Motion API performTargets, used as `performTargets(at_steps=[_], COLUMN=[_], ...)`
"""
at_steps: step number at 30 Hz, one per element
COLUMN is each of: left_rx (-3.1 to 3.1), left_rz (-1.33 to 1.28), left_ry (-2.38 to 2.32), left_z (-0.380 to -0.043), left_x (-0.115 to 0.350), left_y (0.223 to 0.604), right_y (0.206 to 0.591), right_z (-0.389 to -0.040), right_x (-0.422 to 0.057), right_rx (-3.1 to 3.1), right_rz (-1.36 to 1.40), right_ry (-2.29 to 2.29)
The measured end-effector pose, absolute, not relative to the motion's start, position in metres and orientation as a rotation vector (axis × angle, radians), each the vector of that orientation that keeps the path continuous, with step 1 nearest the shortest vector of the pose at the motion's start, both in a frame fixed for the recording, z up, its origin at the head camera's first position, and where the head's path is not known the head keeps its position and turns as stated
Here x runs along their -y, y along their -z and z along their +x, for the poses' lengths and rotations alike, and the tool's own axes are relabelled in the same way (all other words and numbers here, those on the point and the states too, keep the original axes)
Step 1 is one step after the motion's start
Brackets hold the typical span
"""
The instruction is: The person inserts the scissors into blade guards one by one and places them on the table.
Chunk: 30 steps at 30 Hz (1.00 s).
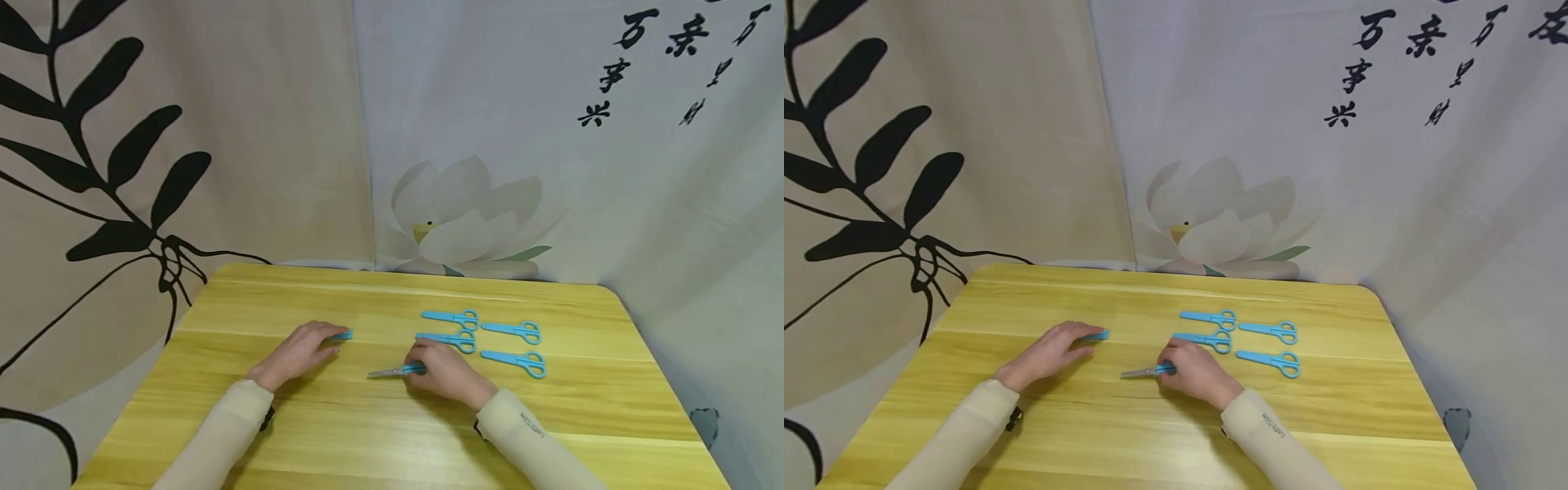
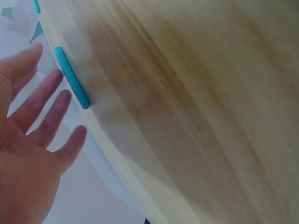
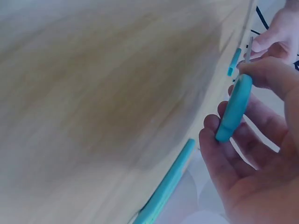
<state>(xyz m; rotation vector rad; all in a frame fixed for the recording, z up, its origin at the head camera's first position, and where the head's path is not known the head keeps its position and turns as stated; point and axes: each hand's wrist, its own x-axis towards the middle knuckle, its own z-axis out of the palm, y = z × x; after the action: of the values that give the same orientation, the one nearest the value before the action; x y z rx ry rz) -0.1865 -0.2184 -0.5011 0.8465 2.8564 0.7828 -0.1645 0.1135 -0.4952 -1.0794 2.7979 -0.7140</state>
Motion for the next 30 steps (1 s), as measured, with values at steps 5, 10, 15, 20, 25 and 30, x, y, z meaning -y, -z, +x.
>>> performTargets(at_steps=[5,10,15,20,25,30], left_rx=[-2.836,-2.795,-2.787,-2.781,-2.761,-2.762], left_rz=[0.815,0.743,0.7,0.686,0.651,0.663], left_ry=[-0.843,-0.865,-0.837,-0.822,-0.829,-0.844], left_z=[-0.194,-0.202,-0.209,-0.21,-0.21,-0.209], left_x=[0.215,0.212,0.211,0.211,0.211,0.21], left_y=[0.5,0.501,0.505,0.506,0.505,0.506], right_y=[0.491,0.49,0.489,0.489,0.489,0.489], right_z=[-0.158,-0.152,-0.147,-0.143,-0.142,-0.141], right_x=[-0.124,-0.132,-0.139,-0.143,-0.148,-0.151], right_rx=[-2.813,-2.838,-2.853,-2.835,-2.837,-2.842], right_rz=[-1.111,-1.132,-1.101,-1.042,-0.988,-0.968], right_ry=[0.769,0.811,0.839,0.884,0.909,0.924])
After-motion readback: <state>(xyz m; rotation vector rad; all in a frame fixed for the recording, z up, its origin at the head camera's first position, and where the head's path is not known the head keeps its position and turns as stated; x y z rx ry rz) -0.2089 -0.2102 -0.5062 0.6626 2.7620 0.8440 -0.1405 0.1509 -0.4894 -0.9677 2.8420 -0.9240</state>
